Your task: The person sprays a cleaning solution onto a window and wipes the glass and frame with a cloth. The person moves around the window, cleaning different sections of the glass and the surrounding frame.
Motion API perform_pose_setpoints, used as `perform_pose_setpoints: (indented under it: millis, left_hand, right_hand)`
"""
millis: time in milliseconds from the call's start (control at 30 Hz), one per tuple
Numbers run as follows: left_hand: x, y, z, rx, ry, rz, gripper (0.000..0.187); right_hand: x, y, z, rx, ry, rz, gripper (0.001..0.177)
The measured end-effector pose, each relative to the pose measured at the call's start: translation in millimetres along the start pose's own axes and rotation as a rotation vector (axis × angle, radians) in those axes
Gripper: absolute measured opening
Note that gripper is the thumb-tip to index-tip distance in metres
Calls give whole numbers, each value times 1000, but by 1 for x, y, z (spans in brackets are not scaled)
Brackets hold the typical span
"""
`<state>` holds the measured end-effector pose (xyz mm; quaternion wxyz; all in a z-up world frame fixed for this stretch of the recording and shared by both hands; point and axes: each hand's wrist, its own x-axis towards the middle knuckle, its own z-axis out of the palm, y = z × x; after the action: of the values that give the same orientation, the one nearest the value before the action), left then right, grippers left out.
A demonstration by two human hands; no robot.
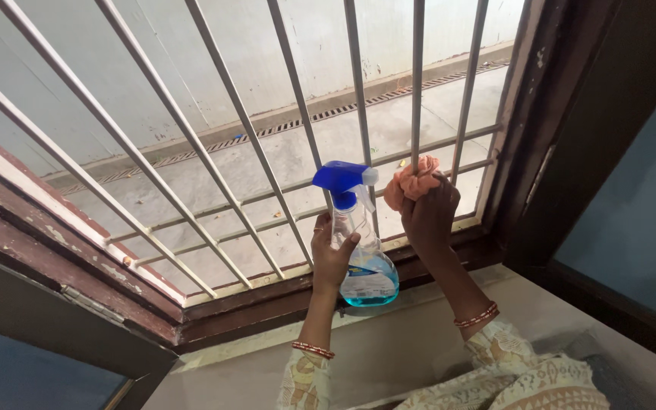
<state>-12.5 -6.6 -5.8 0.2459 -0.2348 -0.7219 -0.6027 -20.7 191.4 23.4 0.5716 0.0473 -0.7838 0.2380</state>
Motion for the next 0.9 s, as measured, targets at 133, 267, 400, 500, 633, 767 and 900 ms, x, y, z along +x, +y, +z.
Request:
perform_pose_setpoints:
  millis: [133,267,400,500,633,767,900]
  left_hand:
    - [-1,1,-2,3,-6,-16,48]
    - [0,3,-2,4,0,28,48]
    - [0,1,-2,-20,-17,-13,48]
    - [-1,-1,-3,4,-16,7,50]
    - [-3,-4,-2,23,-14,11,56]
    - [0,-9,-1,18,-24,3,60]
    - [-2,-12,0,-7,-12,28,62]
  right_hand:
    - [-1,7,4,-74,15,-44,37]
    - [21,13,4,117,-197,189,32]
    - [27,12,5,-14,-211,209,34]
    - [6,6,1,57,-26,-13,29]
    - [-35,11,-23,589,-142,170,21]
    - [-14,57,-39,294,126,129,18]
    - [19,71,-29,236,120,192,21]
